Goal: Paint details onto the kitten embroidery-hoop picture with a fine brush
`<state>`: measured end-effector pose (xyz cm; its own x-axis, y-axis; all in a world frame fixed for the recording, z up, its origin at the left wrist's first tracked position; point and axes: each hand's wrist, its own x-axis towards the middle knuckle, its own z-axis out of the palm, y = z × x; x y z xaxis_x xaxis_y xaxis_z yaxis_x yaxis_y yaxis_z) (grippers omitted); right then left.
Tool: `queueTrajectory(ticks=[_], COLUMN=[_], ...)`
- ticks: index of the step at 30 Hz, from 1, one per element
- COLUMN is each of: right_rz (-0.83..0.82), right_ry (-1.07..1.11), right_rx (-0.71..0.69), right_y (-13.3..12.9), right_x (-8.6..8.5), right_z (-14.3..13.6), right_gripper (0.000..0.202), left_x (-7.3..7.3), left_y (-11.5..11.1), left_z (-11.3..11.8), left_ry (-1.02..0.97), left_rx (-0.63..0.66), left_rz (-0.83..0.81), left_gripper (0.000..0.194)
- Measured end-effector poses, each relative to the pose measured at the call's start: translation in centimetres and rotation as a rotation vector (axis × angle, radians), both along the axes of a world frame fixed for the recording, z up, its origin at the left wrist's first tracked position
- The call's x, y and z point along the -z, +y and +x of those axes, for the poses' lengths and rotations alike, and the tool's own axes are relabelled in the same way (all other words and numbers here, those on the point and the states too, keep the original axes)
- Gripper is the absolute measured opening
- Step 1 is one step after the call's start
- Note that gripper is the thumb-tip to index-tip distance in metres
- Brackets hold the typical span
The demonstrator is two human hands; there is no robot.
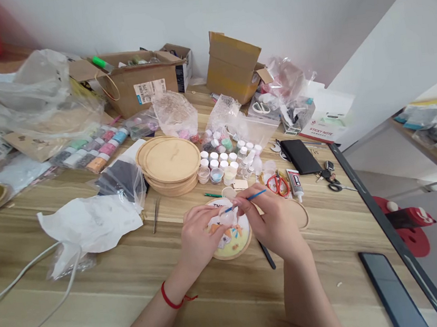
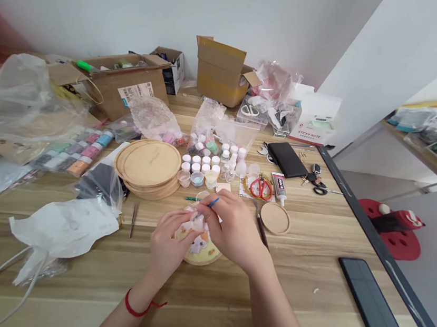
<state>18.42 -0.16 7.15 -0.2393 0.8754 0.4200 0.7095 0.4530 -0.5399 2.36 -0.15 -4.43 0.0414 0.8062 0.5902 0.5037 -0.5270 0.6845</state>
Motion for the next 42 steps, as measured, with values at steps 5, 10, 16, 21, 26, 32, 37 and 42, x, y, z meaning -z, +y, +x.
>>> queueTrajectory(ticks=[5,10,16,21,26,32,37,42], right_rz=[0.009,0.028,0.023,0.015,-0.021,-0.035,-0.036,-0.061], right_ry=[-0.034,-0.018,0.051,0.074,0.1,0.128,0.121,0.151], right_rx=[0.005,0.021,0.045,0.003,-0.019,-0.006,-0.018,-0.041], right_y=[0.0,0.0,-0.1,0.0,0.1,0.1,0.3,0.5], right_x=[0.0,0.0,0.1,0.2,0.2,0.2,0.2,0.4], right_z=[-0.1,-0.3,-0.2,-0.2,-0.3,-0.1,0.1,0.2], right_gripper=[0.025,0.022,0.026,0.022,0.024,0.023,0.024,0.022], left_x=[0.1,0.1,0.0,-0.2,-0.4,-0.4,-0.2,-0.2], left_y=[0.0,0.0,0.0,0.2,0.5,0.7,1.0,1.2], left_z=[0.0,0.0,0.0,-0.2,-0.5,-0.8,-1.2,-1.4], left_ry=[0.004,0.011,0.008,-0.012,-0.021,-0.051,-0.079,-0.043], left_rx=[0.005,-0.01,-0.009,-0.022,-0.032,-0.042,-0.053,-0.049], left_rz=[0.004,-0.007,-0.012,-0.017,-0.012,-0.04,-0.043,-0.016], left_gripper=[0.026,0.025,0.026,0.027,0.023,0.024,0.025,0.025])
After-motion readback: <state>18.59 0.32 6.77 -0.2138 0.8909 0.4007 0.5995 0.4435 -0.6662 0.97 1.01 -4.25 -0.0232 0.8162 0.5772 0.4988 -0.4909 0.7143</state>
